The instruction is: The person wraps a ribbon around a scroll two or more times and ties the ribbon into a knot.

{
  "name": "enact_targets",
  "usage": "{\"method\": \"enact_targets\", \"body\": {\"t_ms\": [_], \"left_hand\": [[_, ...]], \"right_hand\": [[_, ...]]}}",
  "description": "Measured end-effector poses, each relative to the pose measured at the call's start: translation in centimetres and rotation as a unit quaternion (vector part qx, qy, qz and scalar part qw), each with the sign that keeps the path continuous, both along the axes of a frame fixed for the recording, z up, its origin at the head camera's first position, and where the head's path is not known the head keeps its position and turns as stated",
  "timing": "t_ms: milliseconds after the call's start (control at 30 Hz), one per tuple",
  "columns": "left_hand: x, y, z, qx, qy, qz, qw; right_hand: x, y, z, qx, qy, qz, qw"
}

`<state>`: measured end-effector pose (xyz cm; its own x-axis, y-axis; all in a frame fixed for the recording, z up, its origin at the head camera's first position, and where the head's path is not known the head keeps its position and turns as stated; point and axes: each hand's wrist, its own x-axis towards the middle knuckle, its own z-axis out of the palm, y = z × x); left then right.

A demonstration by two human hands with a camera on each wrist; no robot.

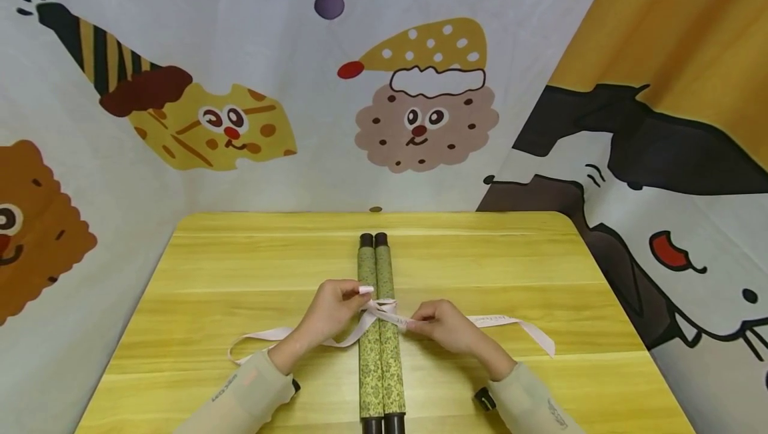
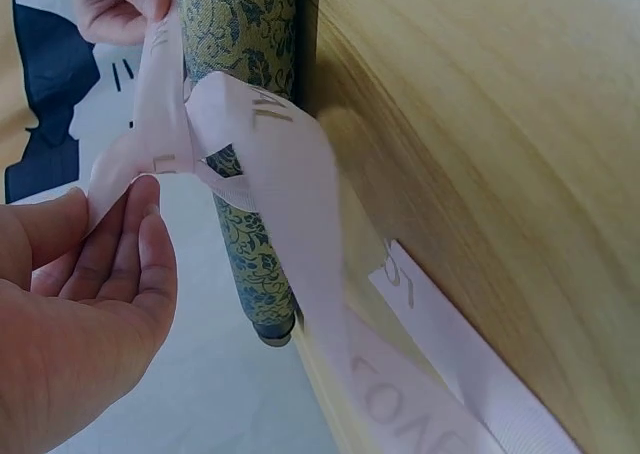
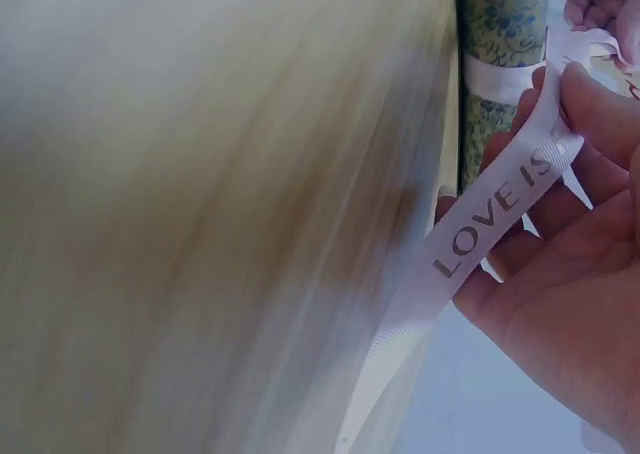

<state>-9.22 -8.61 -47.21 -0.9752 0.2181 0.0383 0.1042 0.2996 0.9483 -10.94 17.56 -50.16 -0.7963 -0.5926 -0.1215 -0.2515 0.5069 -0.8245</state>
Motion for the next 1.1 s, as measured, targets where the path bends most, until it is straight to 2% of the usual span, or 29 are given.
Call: {"method": "enact_targets", "body": {"t_ms": [433,633,767,967,1100], "left_hand": [[0.2,0.2,0.2,0.004,0.002,0.000,1.0000],[0.2,0.3,0.0,0.013,0.008,0.001,0.9999],[0.2,0.4,-0.1,0.017,-0.001,-0.001,0.9999],[0.2,0.5,0.0,-0.002,0.000,-0.003,1.0000],[0.3,0.4,0.0,-0.006,0.003,-0.002,1.0000]], "right_hand": [[0.4,-0.3,-0.2,0.044,0.085,-0.014,0.995],[0.6,-1.1,-0.4,0.030,0.151,-0.058,0.986],[1.0,-1.9,-0.1,0.044,0.161,-0.072,0.983],[1.2,-2.6,-0.2,0.089,0.175,-0.058,0.979],[1.2,-2.7,-0.4,0.081,0.181,-0.057,0.979]]}}
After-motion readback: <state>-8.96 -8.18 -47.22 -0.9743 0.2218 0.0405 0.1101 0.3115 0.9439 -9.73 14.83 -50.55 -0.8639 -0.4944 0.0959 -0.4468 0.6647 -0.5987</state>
